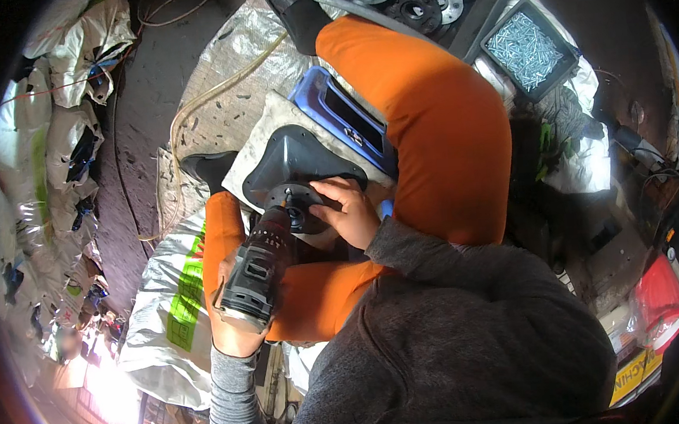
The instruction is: The person sits on the floor and uses a cordless impact driver to fasten screws into a black mechanical housing. They repeatedly pick up screws, align them, and drive them into place, then place the assembled unit into a white bag.
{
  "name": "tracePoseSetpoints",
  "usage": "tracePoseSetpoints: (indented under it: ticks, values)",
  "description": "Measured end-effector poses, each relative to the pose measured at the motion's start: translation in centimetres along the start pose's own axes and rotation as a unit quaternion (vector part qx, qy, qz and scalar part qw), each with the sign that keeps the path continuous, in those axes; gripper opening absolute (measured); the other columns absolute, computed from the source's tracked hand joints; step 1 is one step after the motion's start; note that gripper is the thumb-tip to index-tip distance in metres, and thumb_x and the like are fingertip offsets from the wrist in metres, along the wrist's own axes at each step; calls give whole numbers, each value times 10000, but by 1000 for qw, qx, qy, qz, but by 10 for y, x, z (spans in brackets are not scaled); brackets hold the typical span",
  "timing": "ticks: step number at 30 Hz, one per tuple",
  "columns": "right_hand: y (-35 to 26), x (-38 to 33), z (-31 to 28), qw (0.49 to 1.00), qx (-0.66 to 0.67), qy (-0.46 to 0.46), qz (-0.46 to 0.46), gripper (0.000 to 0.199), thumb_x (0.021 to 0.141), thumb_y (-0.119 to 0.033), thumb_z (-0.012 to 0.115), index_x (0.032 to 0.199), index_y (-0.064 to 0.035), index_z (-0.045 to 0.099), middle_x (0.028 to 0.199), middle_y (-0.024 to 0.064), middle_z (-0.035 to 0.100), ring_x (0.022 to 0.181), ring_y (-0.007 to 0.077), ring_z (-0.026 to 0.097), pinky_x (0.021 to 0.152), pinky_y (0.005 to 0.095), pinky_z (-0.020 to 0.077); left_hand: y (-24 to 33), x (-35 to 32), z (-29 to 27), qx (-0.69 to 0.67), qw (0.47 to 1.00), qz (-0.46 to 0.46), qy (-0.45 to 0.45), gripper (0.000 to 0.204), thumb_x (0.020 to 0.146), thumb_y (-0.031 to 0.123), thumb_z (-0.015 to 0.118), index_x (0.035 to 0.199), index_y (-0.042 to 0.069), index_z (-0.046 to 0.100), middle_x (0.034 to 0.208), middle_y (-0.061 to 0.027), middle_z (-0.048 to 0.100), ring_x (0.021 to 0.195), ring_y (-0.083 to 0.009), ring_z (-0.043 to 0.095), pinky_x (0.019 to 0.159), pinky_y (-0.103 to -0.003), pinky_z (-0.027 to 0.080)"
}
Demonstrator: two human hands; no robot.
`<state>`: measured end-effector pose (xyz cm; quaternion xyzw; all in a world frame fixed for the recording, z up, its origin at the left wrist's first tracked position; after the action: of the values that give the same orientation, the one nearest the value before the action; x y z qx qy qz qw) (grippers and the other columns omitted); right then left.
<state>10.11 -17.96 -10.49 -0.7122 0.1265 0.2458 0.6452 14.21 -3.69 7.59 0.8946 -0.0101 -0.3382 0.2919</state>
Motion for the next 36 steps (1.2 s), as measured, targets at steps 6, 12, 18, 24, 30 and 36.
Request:
tracePoseSetpoints:
  ticks: [6, 12, 18, 24, 30, 36]
  values:
    - [-3, 5, 0, 999, -8, -18, -34, 412, 801, -141, 708, 1175, 0, 609, 1156, 139, 609, 1106, 288, 525, 964, 356, 403, 5, 1, 1, 53, 997, 61, 13, 422, 738, 159, 723, 1113, 18, 593, 1079, -171, 614, 953, -338, 627, 834, -390, 500]
    - [18, 14, 13, 1000, 15, -20, 0, 410, 813, -136, 709, 1186, -23, 584, 1119, 109, 636, 1010, 202, 596, 895, 319, 459, 4, -37, 6, -135, 982, -63, 116, 406, 720, 121, 749, 1096, 25, 630, 1016, -145, 669, 1007, -305, 619, 916, -372, 457]
    - [53, 34, 32, 974, 176, -113, 84, 518, 819, -152, 713, 1280, -42, 504, 1123, 137, 609, 938, 207, 615, 710, 315, 527, 44, -141, 49, 20, 986, 109, 122, 619, 717, 86, 701, 1300, 67, 497, 1183, -163, 604, 1096, -307, 580, 955, -392, 449]
    - [-26, -11, 11, 934, 291, -194, 67, 480, 840, -84, 678, 1268, -127, 465, 1206, 44, 539, 1053, 230, 568, 825, 437, 521, -21, -226, 168, -146, 979, -123, 75, 856, 764, 255, 706, 1461, 70, 246, 1298, -261, 500, 1267, -398, 425, 1048, -420, 360]
    - [-185, -127, 76, 855, 233, -460, -58, 395, 864, -41, 615, 1245, -33, 513, 1171, 107, 604, 1039, 169, 611, 763, 262, 559, -74, -306, 99, -419, 769, -38, 482, 806, 815, 323, 729, 1415, 3, 297, 1328, -209, 479, 1243, -260, 447, 998, -348, 383]
    - [-225, -255, 174, 803, -107, -503, -301, 486, 878, -126, 606, 1345, -80, 483, 1232, 107, 564, 1050, 183, 582, 826, 287, 521, -124, -417, 89, -503, 565, -19, 654, 275, 838, 180, 721, 1037, 3, 653, 964, -26, 663, 815, -105, 609, 740, -256, 491]
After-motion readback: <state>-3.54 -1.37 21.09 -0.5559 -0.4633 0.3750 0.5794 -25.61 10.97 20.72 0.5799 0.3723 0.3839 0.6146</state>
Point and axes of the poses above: each hand's wrist, its own x-axis towards the middle knuckle, its own z-axis out of the palm, y = z × x, the point moved 9 cm from there along x, towards the middle knuckle
